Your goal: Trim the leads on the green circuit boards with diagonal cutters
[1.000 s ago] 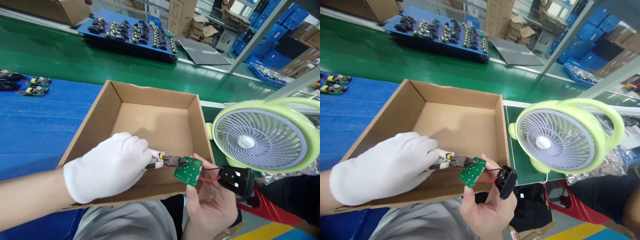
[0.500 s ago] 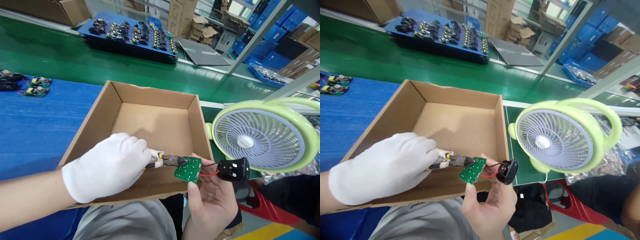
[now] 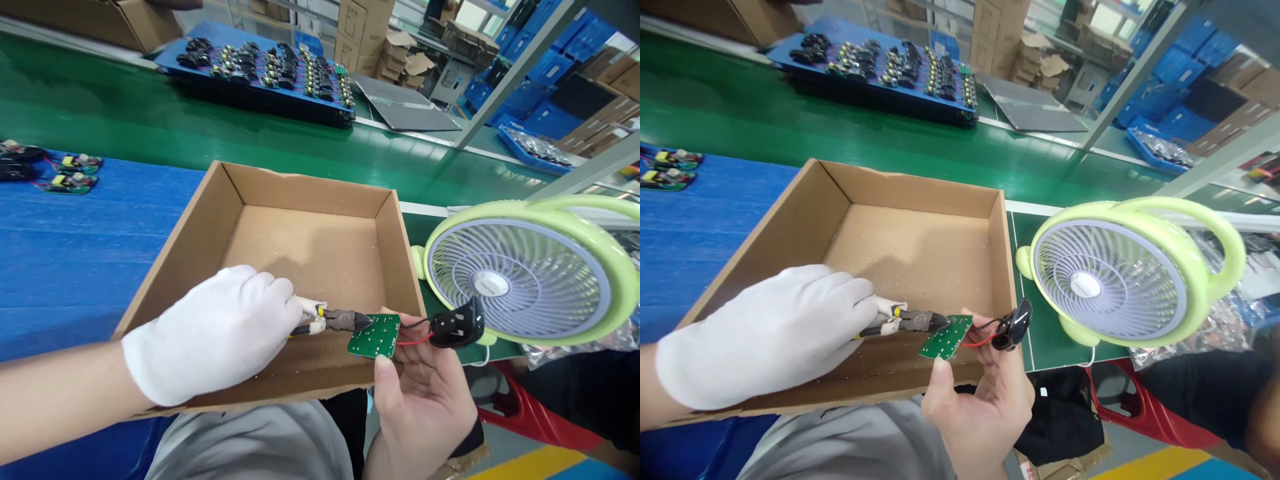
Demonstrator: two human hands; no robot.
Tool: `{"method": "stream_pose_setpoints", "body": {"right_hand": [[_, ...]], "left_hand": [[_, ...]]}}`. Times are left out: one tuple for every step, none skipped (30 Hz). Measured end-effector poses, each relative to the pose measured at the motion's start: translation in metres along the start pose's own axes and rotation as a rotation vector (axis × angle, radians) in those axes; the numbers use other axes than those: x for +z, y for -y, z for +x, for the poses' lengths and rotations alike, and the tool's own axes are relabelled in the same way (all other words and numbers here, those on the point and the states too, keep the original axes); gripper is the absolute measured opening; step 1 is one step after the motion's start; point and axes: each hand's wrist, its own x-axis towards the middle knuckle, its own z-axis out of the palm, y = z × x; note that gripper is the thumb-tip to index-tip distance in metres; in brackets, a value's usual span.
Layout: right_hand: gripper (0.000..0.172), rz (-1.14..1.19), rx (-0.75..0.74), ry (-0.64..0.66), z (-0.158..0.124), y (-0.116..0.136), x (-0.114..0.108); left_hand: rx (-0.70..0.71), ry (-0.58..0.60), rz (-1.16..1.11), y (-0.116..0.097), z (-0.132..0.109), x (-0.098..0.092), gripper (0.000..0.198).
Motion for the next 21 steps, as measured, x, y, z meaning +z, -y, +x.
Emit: {"method": "stream_pose_setpoints", "body": {"right_hand": [[0.037,0.004,-0.001,0.004,-0.001,-0.001,-0.001],[0.038,0.004,-0.004,0.008,-0.001,-0.002,-0.001],[0.04,0.006,-0.014,0.013,-0.002,-0.004,-0.002],[0.043,0.01,-0.028,0.017,-0.003,-0.005,-0.002],[0.047,0.018,-0.042,0.018,-0.005,-0.007,-0.002],[0.05,0.029,-0.053,0.019,-0.005,-0.008,-0.003],[0.052,0.04,-0.061,0.023,-0.006,-0.009,-0.002],[0.054,0.05,-0.074,0.027,-0.007,-0.01,-0.002],[0.055,0.056,-0.085,0.031,-0.007,-0.01,-0.002],[0.055,0.056,-0.099,0.033,-0.007,-0.011,-0.002],[0.055,0.052,-0.116,0.038,-0.007,-0.011,-0.002],[0.056,0.045,-0.131,0.045,-0.007,-0.011,-0.001],[0.056,0.035,-0.142,0.046,-0.007,-0.012,-0.001],[0.055,0.023,-0.147,0.045,-0.006,-0.012,-0.001],[0.053,0.01,-0.154,0.045,-0.006,-0.012,-0.001],[0.05,-0.006,-0.164,0.048,-0.005,-0.012,-0.001],[0.048,-0.025,-0.175,0.054,-0.005,-0.012,-0.001],[0.047,-0.047,-0.19,0.064,-0.005,-0.012,-0.001],[0.046,-0.071,-0.206,0.076,-0.005,-0.012,-0.001],[0.046,-0.092,-0.215,0.089,-0.005,-0.013,-0.002],[0.045,-0.107,-0.22,0.096,-0.005,-0.013,-0.002]], "left_hand": [[-0.004,-0.001,0.011,0.0,0.0,0.0,0.036],[-0.009,-0.002,0.021,0.0,0.0,0.0,0.035],[-0.013,0.001,0.026,0.0,0.001,0.0,0.034],[-0.018,0.006,0.026,0.0,0.001,0.0,0.034],[-0.02,0.011,0.02,0.001,0.002,0.001,0.033],[-0.02,0.016,0.009,0.001,0.002,0.001,0.032],[-0.017,0.022,-0.003,0.001,0.003,0.002,0.031],[-0.011,0.028,-0.015,0.002,0.003,0.002,0.031],[-0.006,0.034,-0.025,0.002,0.003,0.002,0.031],[-0.001,0.039,-0.033,0.002,0.003,0.002,0.031],[0.002,0.044,-0.04,0.003,0.003,0.002,0.032],[0.005,0.047,-0.044,0.004,0.003,0.002,0.032],[0.011,0.047,-0.043,0.004,0.003,0.001,0.032],[0.017,0.045,-0.039,0.005,0.003,0.001,0.032],[0.024,0.042,-0.033,0.005,0.002,0.001,0.033],[0.032,0.041,-0.024,0.006,0.002,0.001,0.033],[0.032,0.038,-0.017,0.006,0.002,0.001,0.033],[0.027,0.038,-0.014,0.005,0.002,0.002,0.033],[0.014,0.038,-0.015,0.004,0.002,0.002,0.033],[-0.004,0.036,-0.019,0.003,0.002,0.003,0.032],[-0.021,0.035,-0.027,0.002,0.001,0.004,0.031]]}}
